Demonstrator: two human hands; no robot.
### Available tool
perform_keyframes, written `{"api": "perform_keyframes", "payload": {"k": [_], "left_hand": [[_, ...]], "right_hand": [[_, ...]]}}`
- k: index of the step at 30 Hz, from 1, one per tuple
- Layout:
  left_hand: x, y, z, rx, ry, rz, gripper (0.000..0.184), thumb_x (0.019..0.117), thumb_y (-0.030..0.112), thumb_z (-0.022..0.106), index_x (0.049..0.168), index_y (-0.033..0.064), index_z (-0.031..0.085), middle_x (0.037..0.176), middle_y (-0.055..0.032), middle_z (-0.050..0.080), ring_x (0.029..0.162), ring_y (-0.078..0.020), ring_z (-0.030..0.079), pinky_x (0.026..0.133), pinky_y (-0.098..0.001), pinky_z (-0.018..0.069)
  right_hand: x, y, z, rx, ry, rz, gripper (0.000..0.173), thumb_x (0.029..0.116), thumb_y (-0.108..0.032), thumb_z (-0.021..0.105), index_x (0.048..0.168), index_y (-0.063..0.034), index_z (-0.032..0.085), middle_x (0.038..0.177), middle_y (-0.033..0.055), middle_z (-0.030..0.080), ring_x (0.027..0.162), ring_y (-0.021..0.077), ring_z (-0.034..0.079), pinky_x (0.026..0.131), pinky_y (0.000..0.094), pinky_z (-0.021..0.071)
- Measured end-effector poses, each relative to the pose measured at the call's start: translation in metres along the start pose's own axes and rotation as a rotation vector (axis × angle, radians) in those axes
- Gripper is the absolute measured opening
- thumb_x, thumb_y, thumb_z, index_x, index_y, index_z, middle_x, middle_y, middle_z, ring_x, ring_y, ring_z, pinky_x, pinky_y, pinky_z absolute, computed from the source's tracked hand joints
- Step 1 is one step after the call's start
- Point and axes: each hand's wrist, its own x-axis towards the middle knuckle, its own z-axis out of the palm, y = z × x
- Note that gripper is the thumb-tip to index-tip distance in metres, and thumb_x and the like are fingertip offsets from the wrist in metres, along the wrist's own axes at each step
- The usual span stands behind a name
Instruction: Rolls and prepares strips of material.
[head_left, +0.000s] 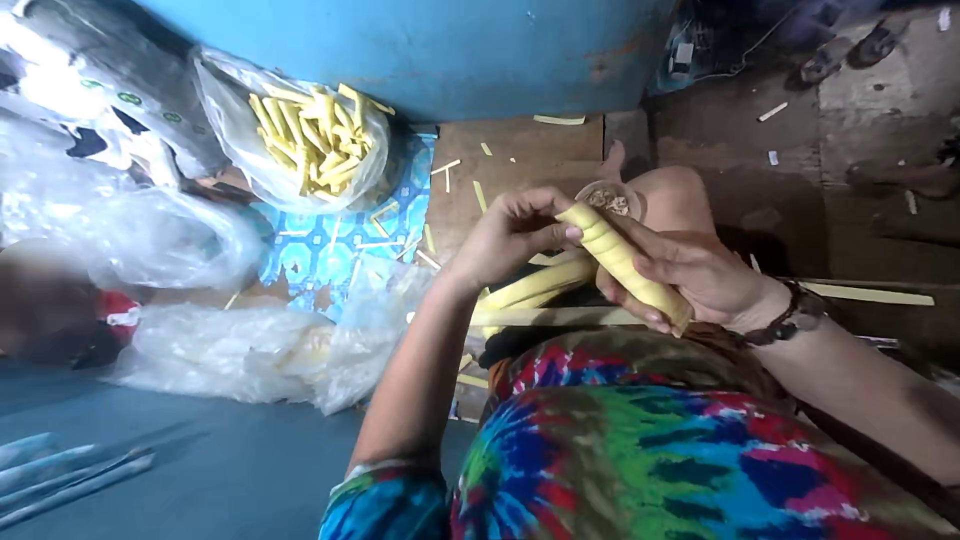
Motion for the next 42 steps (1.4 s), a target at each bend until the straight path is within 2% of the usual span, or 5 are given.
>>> {"api": "perform_keyframes", "payload": {"k": [13,22,33,39,42], "left_hand": [[-0.207,-0.080,0.019,-0.161,1.648,-0.557,0.057,0.1112,0.039,0.033,0.157,0.0054,0.028,0.152,-0.0168,0.040,0.129,-0.0251,0.048,0.102,-0.0441,0.0440],[-0.141,-0.077,0.057,-0.234,1.111,-0.426,0.024,0.1075,0.006,0.041,0.095,0.0027,0.061,0.075,-0.0004,0.071,0.062,-0.0070,0.066,0.064,-0.0239,0.0585],[-0.108,-0.038,-0.072,-0.156,1.172,-0.270,0.019,0.1110,0.025,0.041,0.101,0.0193,0.056,0.077,0.0102,0.064,0.062,0.0003,0.059,0.061,-0.0160,0.0528],[-0.119,-0.114,-0.034,0.351,1.149,-0.269,0.097,0.0952,0.020,0.070,0.161,-0.0059,0.004,0.166,-0.0273,0.017,0.150,-0.0318,0.031,0.121,-0.0481,0.0295],[-0.072,-0.077,0.065,0.730,0.543,0.041,0.083,0.0887,0.034,0.080,0.147,-0.0110,0.041,0.153,-0.0343,0.039,0.142,-0.0400,0.043,0.116,-0.0548,0.0391]], "right_hand": [[-0.022,0.040,-0.040,-0.075,0.446,0.035,0.055,0.1097,-0.028,0.036,0.163,-0.0328,0.020,0.094,0.0024,0.062,0.057,0.0085,0.058,0.049,0.0195,0.0519],[-0.023,0.028,-0.033,-0.203,0.384,-0.077,0.055,0.1075,-0.026,0.042,0.160,-0.0322,0.026,0.092,0.0021,0.062,0.066,0.0113,0.063,0.061,0.0250,0.0582],[-0.037,-0.020,-0.037,-0.343,0.028,-0.152,0.055,0.1030,-0.030,0.054,0.156,-0.0321,0.040,0.093,-0.0001,0.066,0.063,0.0047,0.060,0.053,0.0168,0.0521],[-0.036,-0.005,-0.027,-0.472,0.329,-0.214,0.060,0.1034,-0.028,0.052,0.160,-0.0264,0.032,0.094,0.0027,0.066,0.064,0.0088,0.062,0.058,0.0227,0.0555],[-0.002,0.003,0.002,-0.468,0.354,-0.249,0.061,0.1050,-0.024,0.050,0.162,-0.0252,0.029,0.096,0.0048,0.066,0.066,0.0110,0.063,0.060,0.0249,0.0571]]}}
